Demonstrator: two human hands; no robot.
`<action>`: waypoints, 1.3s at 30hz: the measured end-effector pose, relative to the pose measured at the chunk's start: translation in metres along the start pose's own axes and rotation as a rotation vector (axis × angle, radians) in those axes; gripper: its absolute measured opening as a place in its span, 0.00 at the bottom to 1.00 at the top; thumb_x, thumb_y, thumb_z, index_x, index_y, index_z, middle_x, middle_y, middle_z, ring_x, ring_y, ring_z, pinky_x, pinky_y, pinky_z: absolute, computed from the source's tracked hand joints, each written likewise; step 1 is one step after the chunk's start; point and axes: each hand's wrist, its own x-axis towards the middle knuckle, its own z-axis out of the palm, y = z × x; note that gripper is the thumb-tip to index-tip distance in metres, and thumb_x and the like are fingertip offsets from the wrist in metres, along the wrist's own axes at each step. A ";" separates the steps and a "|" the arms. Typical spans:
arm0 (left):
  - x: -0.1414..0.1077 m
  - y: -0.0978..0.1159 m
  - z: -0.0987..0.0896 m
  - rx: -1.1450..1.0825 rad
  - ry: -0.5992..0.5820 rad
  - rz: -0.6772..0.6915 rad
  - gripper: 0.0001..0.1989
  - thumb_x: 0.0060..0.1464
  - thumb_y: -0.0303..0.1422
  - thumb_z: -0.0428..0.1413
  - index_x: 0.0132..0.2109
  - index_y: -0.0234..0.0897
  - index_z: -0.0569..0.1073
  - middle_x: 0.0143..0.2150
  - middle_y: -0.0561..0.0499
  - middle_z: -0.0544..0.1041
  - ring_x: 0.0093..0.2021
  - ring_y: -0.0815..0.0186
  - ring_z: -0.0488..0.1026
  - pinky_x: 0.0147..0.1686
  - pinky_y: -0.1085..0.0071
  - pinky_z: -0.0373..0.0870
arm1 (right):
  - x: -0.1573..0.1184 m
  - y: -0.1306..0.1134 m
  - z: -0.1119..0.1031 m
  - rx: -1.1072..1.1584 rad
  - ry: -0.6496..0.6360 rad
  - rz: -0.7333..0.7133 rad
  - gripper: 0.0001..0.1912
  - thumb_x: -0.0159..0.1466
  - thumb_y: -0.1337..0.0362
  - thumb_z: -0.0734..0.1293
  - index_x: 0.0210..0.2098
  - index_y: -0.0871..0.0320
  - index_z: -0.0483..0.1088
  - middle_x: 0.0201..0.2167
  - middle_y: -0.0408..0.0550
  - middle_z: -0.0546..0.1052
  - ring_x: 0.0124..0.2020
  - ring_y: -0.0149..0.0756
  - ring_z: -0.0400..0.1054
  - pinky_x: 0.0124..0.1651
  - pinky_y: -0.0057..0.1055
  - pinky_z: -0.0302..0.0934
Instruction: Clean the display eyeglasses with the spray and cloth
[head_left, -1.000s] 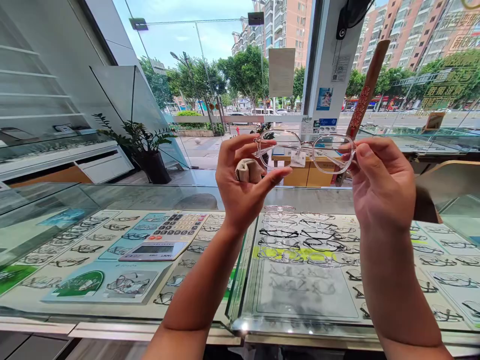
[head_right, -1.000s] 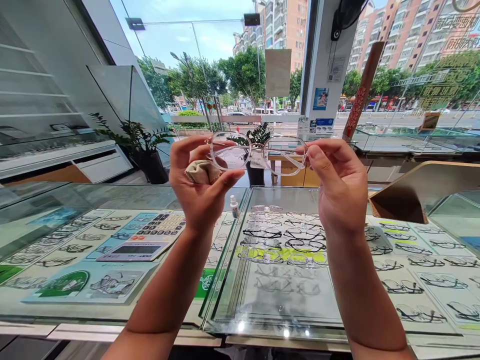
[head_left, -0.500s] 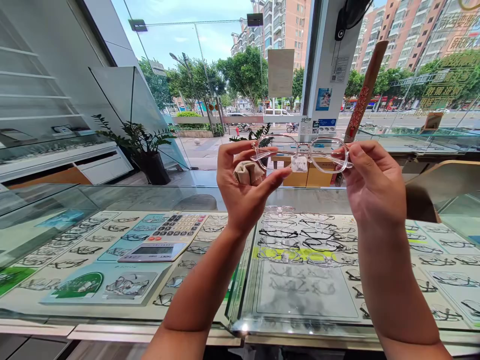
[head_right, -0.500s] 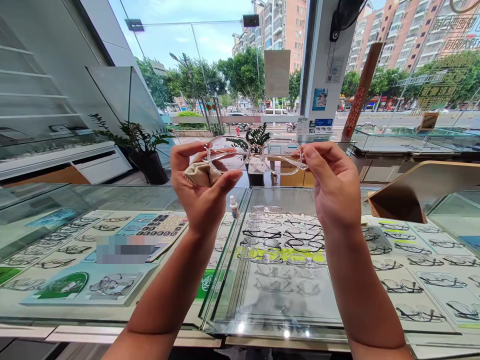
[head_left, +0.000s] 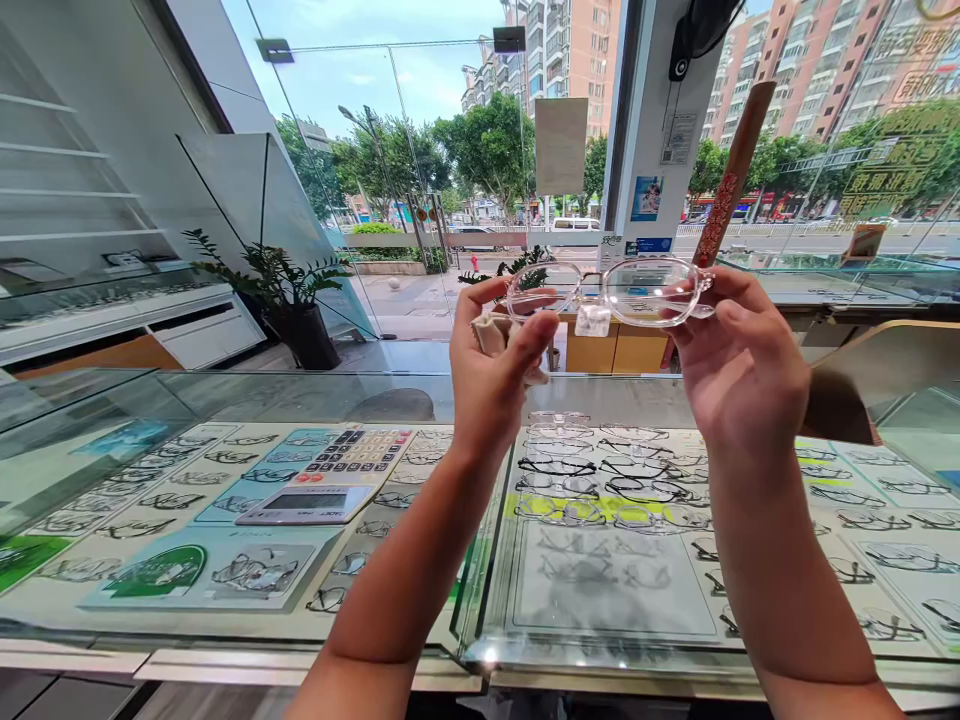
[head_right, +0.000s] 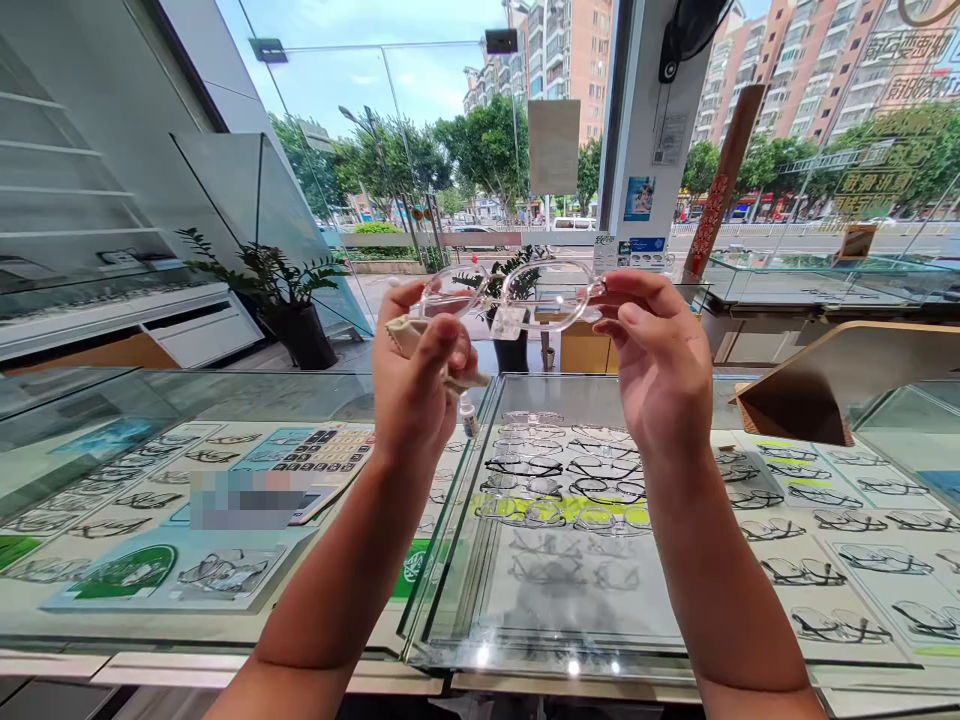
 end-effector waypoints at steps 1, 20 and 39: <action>0.000 0.002 0.001 -0.053 -0.008 -0.099 0.30 0.48 0.49 0.75 0.52 0.44 0.72 0.45 0.50 0.83 0.25 0.76 0.68 0.23 0.76 0.63 | 0.000 0.002 0.001 -0.046 -0.020 -0.046 0.13 0.69 0.51 0.70 0.51 0.43 0.79 0.49 0.44 0.83 0.55 0.45 0.78 0.58 0.45 0.72; 0.001 -0.001 0.006 -0.493 -0.345 -1.025 0.19 0.53 0.42 0.72 0.38 0.33 0.73 0.28 0.55 0.72 0.20 0.81 0.59 0.18 0.80 0.57 | -0.009 0.011 0.018 -0.342 -0.102 -0.368 0.03 0.67 0.58 0.76 0.41 0.43 0.84 0.43 0.42 0.85 0.52 0.47 0.79 0.59 0.53 0.73; 0.011 0.056 -0.037 1.163 -0.707 -0.331 0.15 0.63 0.46 0.58 0.40 0.38 0.75 0.31 0.53 0.75 0.31 0.66 0.68 0.32 0.70 0.60 | 0.027 0.071 -0.061 -0.882 -0.539 0.058 0.10 0.66 0.55 0.74 0.33 0.52 0.84 0.41 0.50 0.86 0.47 0.47 0.78 0.51 0.44 0.67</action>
